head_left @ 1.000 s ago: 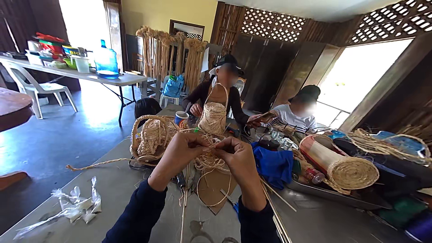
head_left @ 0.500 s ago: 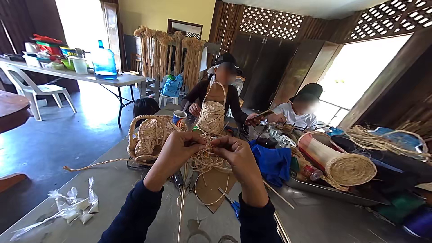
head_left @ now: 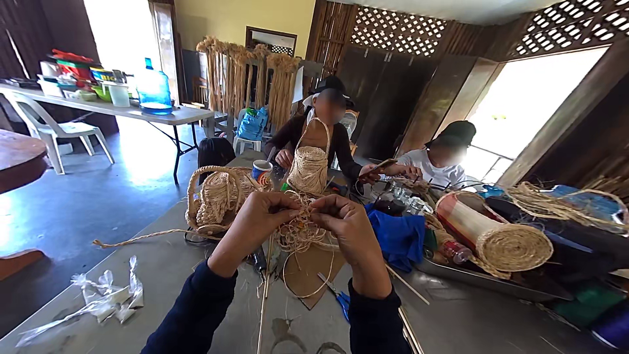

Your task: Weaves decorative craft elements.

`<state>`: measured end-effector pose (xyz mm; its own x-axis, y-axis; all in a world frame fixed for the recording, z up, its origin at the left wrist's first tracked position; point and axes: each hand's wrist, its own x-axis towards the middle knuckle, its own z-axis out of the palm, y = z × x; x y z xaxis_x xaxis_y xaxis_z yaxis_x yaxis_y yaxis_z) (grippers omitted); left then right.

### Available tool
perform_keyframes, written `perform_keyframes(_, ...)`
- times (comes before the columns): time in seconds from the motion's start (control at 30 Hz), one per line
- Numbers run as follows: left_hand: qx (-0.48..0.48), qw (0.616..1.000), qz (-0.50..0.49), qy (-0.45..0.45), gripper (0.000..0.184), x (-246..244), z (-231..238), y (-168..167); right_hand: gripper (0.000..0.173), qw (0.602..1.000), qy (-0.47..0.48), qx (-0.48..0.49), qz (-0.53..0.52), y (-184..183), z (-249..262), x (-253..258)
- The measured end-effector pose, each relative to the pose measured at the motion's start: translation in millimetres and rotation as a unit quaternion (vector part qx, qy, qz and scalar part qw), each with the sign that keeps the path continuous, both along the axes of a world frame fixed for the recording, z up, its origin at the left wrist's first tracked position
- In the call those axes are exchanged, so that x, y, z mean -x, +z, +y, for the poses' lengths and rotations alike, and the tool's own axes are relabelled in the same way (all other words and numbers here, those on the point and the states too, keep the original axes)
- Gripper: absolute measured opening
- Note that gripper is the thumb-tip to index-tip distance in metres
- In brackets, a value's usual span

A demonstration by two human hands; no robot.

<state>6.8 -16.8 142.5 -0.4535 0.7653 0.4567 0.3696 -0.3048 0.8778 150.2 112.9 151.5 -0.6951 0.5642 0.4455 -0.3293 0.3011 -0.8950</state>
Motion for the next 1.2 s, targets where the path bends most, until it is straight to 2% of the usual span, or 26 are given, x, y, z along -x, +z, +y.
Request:
perform_keyframes(0.13, 0.002, 1.0, -0.002, -0.006, 0.013, 2.5, 0.5, -1.5, 0.012, 1.0, -0.018, -0.005, -0.02, -0.8, 3.5, 1.3)
perform_keyframes(0.27, 0.012, 0.999, 0.02, 0.037, 0.016, -0.3, 4.6, -2.0, 0.009, 0.998, -0.015, 0.002, -0.068, 0.7, 6.2, 0.0)
perform_keyframes(0.37, 0.02, 0.997, 0.044, 0.06, 0.013, -3.6, 6.4, -1.7, 0.008, 0.995, -0.009, -0.029, -0.096, 1.5, 5.9, -0.4)
perform_keyframes(0.67, 0.031, 0.997, 0.06, 0.034, 0.016, -3.3, 7.6, -4.9, 0.004, 0.994, -0.035, -0.073, -0.078, -0.7, 0.4, 3.6)
perform_keyframes(0.83, 0.015, 0.996, 0.065, 0.06, 0.013, -3.6, 9.0, -7.3, 0.005, 0.995, -0.037, -0.068, -0.06, -2.1, -4.0, 7.6)
perform_keyframes(1.07, 0.001, 0.999, -0.044, -0.022, 0.02, 6.2, 4.3, -6.4, 0.019, 0.996, -0.043, -0.08, -0.023, -7.1, -3.4, 12.1)
perform_keyframes(1.2, -0.004, 0.995, -0.08, -0.063, 0.019, 10.6, 4.5, -7.4, 0.019, 0.997, -0.038, -0.06, -0.012, -6.7, -4.9, 12.5)
